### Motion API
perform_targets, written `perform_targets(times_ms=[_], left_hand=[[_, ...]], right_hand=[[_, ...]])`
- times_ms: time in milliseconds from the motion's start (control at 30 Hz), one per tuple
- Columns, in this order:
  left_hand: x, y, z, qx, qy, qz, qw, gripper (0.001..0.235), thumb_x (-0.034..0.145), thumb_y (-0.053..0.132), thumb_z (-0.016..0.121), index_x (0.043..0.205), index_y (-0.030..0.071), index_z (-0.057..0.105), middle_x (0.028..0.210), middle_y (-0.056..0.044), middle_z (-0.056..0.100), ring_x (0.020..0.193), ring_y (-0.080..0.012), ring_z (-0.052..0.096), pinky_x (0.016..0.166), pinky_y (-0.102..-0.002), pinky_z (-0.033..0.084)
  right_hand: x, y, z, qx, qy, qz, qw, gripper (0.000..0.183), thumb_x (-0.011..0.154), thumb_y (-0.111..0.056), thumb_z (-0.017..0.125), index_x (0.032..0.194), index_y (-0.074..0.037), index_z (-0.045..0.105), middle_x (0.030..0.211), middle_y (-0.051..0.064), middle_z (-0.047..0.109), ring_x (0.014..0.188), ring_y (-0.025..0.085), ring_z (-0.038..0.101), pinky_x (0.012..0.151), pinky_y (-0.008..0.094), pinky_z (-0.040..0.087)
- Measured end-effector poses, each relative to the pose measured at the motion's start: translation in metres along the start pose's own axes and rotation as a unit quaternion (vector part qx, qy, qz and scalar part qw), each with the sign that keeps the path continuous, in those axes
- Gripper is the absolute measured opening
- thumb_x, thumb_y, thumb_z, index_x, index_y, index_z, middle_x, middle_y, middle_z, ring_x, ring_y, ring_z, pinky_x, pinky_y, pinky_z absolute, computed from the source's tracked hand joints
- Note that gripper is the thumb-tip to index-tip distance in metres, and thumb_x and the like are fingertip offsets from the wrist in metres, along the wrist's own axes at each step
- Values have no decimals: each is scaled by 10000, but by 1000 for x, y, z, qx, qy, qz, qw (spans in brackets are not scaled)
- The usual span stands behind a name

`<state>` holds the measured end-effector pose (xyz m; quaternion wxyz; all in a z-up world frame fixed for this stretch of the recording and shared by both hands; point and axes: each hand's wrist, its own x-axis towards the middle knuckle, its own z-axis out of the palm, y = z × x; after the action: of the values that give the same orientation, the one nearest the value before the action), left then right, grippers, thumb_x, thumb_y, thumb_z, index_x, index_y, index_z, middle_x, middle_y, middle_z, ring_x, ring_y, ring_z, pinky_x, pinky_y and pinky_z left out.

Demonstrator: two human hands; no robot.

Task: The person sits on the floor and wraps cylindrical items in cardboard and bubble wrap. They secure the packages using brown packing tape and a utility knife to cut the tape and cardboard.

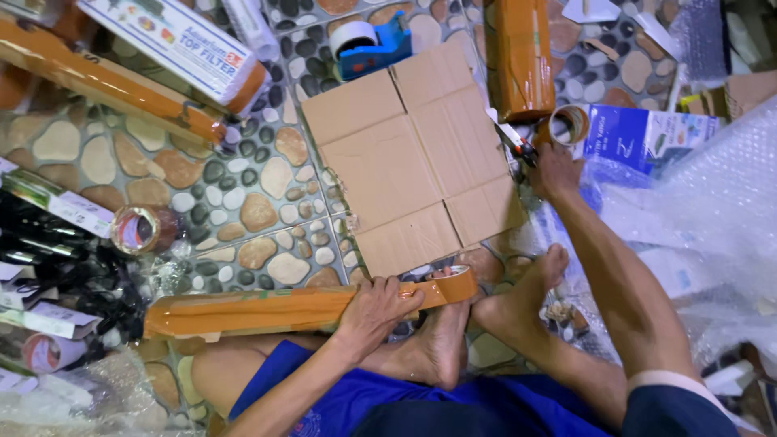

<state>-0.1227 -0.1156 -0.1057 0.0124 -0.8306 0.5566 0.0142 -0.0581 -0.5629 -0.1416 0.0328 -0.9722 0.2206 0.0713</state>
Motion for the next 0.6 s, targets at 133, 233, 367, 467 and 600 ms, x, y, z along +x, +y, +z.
perform_targets(times_ms=[133, 233, 367, 467, 600], left_hand=[[5, -3, -8, 2, -15, 10, 1000, 637, 772, 311, 822, 1304, 328, 474, 877, -96, 570, 755, -337, 607, 647, -486, 472], [10, -9, -21, 15, -15, 9, 1000, 503, 852, 317, 719, 1302, 346, 495, 901, -79, 598, 755, -303, 623, 639, -461, 485], [9, -8, -31, 48, -20, 13, 999, 360, 985, 382, 582, 1336, 352, 505, 906, -70, 603, 724, -284, 625, 623, -445, 480], [9, -10, -22, 57, 2, 15, 998, 457, 918, 282, 642, 1342, 360, 491, 879, -48, 606, 689, -257, 612, 555, -413, 446], [5, -11, -31, 74, 10, 14, 997, 527, 893, 157, 634, 1367, 327, 477, 862, -54, 561, 660, -256, 606, 535, -397, 440]], right_hand=[[-4, 18, -3, 16, -69, 7, 997, 482, 923, -513, 760, 1169, -138, 582, 1132, 172, 770, 1143, 432, 712, 1034, 600, 340], [-26, 29, -13, 50, 133, -40, 989, 362, 996, -422, 746, 1135, -116, 612, 1015, 154, 732, 1021, 385, 691, 1072, 539, 285], [-89, 8, -118, 105, 373, -160, 908, 269, 1131, -91, 883, 1172, -29, 625, 1077, 116, 704, 1013, 299, 637, 1045, 389, 268], [-159, -2, -197, 198, 266, -171, 928, 388, 1097, 91, 820, 1363, 64, 538, 1169, 288, 749, 899, 462, 735, 668, 524, 490], [-214, -65, -256, 23, -306, 18, 952, 443, 1099, -427, 359, 1510, -331, 493, 597, 17, 610, 441, 173, 444, 423, 318, 351]])
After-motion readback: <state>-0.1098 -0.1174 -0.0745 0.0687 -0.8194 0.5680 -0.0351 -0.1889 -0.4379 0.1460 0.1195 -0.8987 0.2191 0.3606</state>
